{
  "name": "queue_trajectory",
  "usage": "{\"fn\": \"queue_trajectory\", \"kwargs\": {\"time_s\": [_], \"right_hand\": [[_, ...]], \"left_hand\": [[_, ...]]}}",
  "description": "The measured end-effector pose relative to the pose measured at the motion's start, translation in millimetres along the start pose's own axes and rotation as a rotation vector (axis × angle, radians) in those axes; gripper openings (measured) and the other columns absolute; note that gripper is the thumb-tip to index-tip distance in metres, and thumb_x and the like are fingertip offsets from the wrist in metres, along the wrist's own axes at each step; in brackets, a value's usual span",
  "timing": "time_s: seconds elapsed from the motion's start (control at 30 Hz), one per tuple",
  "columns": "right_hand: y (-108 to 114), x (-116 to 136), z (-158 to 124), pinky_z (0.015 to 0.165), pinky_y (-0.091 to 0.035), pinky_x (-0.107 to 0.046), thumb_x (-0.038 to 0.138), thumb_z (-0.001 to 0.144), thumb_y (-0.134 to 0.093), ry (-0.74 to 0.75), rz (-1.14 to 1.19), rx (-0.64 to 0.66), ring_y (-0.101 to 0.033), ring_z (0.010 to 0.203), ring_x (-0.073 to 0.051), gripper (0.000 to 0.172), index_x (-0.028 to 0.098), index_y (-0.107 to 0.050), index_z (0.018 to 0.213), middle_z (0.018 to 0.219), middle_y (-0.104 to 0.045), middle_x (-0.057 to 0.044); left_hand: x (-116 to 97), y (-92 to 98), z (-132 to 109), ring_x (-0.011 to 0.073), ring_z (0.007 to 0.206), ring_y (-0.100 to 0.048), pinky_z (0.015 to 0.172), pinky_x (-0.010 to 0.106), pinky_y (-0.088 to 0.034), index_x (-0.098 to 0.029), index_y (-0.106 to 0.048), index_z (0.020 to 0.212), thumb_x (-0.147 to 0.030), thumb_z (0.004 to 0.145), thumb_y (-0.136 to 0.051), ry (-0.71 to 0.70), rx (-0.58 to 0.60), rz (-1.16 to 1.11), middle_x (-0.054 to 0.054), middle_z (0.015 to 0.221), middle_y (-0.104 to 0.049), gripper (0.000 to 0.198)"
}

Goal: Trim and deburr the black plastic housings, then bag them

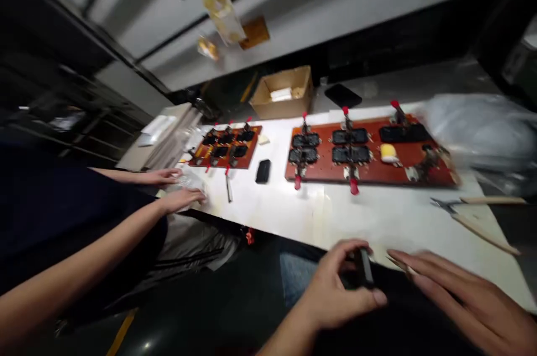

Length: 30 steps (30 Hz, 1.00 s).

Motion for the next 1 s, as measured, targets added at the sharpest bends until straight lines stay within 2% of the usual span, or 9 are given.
{"fn": "queue_trajectory", "kwargs": {"time_s": [0.03,0.1,0.2,0.37,0.5,0.8,1.0], "right_hand": [[0.7,21.6,5.6,0.098,-0.062,-0.032,0.036,0.100,-0.058,0.078,-0.020,0.070,-0.070,0.120,-0.024,0.040,0.035,-0.065,0.139,0.128,-0.072,-0.005],[3.8,53.0,17.9,0.088,-0.061,-0.029,0.027,0.103,-0.053,0.185,-0.022,0.100,-0.072,0.106,-0.018,0.038,0.032,-0.064,0.139,0.116,-0.074,-0.005],[3.0,72.4,28.7,0.085,-0.057,-0.030,0.024,0.104,-0.055,0.280,-0.048,0.091,-0.068,0.094,-0.015,0.035,0.023,-0.065,0.137,0.105,-0.075,-0.006],[-0.5,75.2,19.4,0.084,-0.053,-0.031,0.025,0.102,-0.059,0.324,-0.134,0.046,-0.065,0.090,-0.015,0.032,0.017,-0.068,0.132,0.101,-0.074,-0.005],[1.1,71.3,13.8,0.084,-0.052,-0.030,0.024,0.102,-0.060,0.328,-0.158,0.044,-0.064,0.090,-0.015,0.032,0.017,-0.068,0.131,0.100,-0.073,-0.004],[0.4,67.5,11.7,0.083,-0.053,-0.033,0.025,0.101,-0.060,0.345,-0.201,0.038,-0.064,0.089,-0.017,0.034,0.016,-0.067,0.134,0.099,-0.074,-0.005],[0.4,63.5,11.5,0.084,-0.053,-0.032,0.025,0.102,-0.059,0.336,-0.199,0.031,-0.064,0.090,-0.016,0.034,0.016,-0.068,0.133,0.102,-0.074,-0.005]], "left_hand": [[-4.0,2.1,-2.2,0.0425,0.119,-0.061,0.106,0.061,-0.045,-0.040,-0.063,0.134,-0.058,0.062,-0.095,0.003,0.000,-0.003,0.013,0.133,-0.063,0.081],[-14.6,11.7,1.8,0.0366,0.124,-0.060,0.114,0.057,-0.041,-0.034,-0.058,0.140,-0.044,0.081,-0.086,0.002,0.001,0.076,0.011,0.138,-0.060,0.065],[-30.4,23.8,15.6,0.0308,0.124,-0.059,0.111,0.045,-0.046,-0.031,-0.057,0.141,-0.031,0.088,-0.080,-0.089,0.013,0.200,0.010,0.144,-0.056,0.058],[-38.0,15.7,17.6,0.0280,0.124,-0.060,0.106,0.037,-0.049,-0.030,-0.058,0.140,-0.020,0.086,-0.079,-0.127,0.085,0.250,0.009,0.143,-0.056,0.059],[-35.2,8.2,16.4,0.0231,0.119,-0.062,0.103,0.032,-0.051,-0.033,-0.057,0.141,-0.020,0.087,-0.079,-0.135,0.094,0.272,0.006,0.142,-0.057,0.059],[-34.9,9.6,16.8,0.0261,0.130,-0.057,0.111,0.035,-0.048,-0.030,-0.059,0.140,-0.020,0.086,-0.080,-0.130,0.071,0.269,0.007,0.143,-0.057,0.059],[-35.3,6.4,18.6,0.0251,0.126,-0.060,0.108,0.034,-0.050,-0.031,-0.058,0.141,-0.024,0.086,-0.082,-0.132,0.084,0.292,0.007,0.143,-0.057,0.060]]}}
Point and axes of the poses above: each hand's wrist, its own z-axis towards the middle knuckle, its own y-axis out of the back of the hand, x = y × z, the point moved 5 cm from there along z, towards the middle knuckle
